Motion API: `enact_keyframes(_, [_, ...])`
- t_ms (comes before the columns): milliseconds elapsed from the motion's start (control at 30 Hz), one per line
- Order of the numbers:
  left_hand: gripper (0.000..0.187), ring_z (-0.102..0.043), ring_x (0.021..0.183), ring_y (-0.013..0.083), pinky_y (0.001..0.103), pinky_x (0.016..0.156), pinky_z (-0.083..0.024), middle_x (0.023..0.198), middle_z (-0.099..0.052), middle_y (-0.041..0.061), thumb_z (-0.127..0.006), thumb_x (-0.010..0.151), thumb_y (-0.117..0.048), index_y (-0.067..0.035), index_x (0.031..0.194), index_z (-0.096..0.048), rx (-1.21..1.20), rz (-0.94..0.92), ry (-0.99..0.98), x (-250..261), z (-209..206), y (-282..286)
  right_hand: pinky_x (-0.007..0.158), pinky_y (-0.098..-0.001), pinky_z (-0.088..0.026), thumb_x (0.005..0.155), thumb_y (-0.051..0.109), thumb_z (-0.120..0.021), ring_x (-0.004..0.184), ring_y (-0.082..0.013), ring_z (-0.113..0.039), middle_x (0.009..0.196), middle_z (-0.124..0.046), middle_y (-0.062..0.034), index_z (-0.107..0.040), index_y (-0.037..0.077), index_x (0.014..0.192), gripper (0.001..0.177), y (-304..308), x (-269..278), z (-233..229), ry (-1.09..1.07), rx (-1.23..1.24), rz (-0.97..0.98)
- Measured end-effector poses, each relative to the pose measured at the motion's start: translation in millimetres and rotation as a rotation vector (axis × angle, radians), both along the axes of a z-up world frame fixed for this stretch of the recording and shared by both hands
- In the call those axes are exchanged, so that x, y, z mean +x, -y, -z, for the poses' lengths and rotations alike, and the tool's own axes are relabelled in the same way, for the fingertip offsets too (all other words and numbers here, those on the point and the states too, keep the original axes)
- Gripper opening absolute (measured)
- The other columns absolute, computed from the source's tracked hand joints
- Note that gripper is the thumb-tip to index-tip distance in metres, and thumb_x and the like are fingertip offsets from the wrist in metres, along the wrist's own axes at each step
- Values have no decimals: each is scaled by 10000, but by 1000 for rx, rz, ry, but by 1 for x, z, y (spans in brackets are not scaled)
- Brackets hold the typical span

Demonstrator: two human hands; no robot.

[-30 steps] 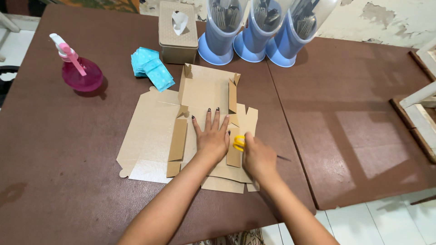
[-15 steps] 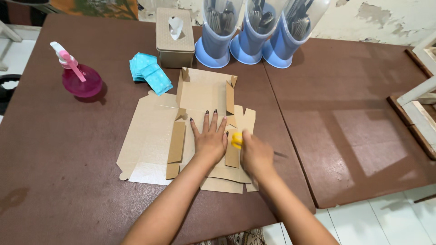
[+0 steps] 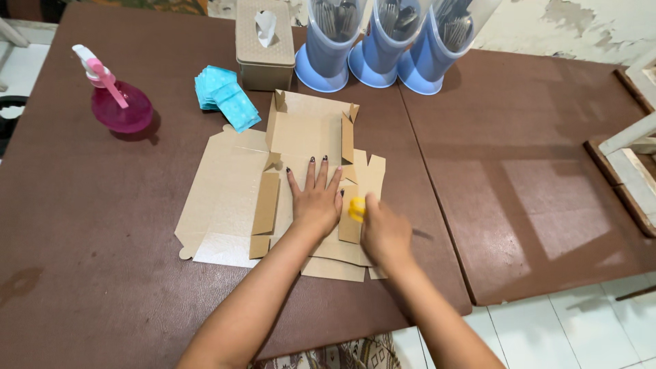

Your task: The person uses yellow scissors to cut along the edges of a flat cardboard piece, then folds the cut sections to form a small rectangular box. The finished box is placed on the table next to the remaining cardboard.

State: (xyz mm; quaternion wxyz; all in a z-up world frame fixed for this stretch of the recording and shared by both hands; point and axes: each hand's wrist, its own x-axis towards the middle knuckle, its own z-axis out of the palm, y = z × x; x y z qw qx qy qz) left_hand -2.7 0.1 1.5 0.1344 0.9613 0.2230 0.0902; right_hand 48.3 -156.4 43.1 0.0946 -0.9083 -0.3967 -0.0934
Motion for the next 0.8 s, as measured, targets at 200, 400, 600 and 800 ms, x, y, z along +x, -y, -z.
enact_keyframes(200, [620, -127, 1547, 326, 751, 1144, 6, 1673, -218, 87, -419, 991, -360, -233, 1587, -303, 16, -8, -35, 3, -2, -2, 633, -506, -504, 886, 149, -604, 742, -370, -683, 878, -692, -109, -549, 130, 1065, 188, 27, -36, 6, 20, -37, 37])
enact_keyframes(400, [621, -127, 1545, 314, 739, 1154, 7, 1674, -203, 76, -406, 991, -376, -251, 1587, -289, 30, -5, -25, 2, -4, -4, 609, -515, -489, 861, 114, -608, 737, -374, -675, 866, -681, -118, -550, 89, 1101, 248, -6, -6, -2, 59, -16, 43])
enact_keyframes(600, [622, -127, 1544, 307, 744, 1152, 9, 1675, -200, 68, -402, 990, -373, -252, 1589, -284, 11, -10, -54, 4, -1, -2, 583, -506, -503, 884, 143, -613, 662, -382, -661, 853, -677, -129, -556, 105, 1086, 213, 33, -47, 0, 7, -16, 11])
enact_keyframes(800, [621, -138, 1540, 320, 746, 1146, 1, 1668, -221, 85, -413, 988, -368, -237, 1585, -302, 37, -3, -24, 3, 2, -1, 573, -520, -487, 859, 105, -610, 666, -394, -659, 868, -685, -135, -543, 86, 1123, 273, 7, -15, 6, 80, 36, -6])
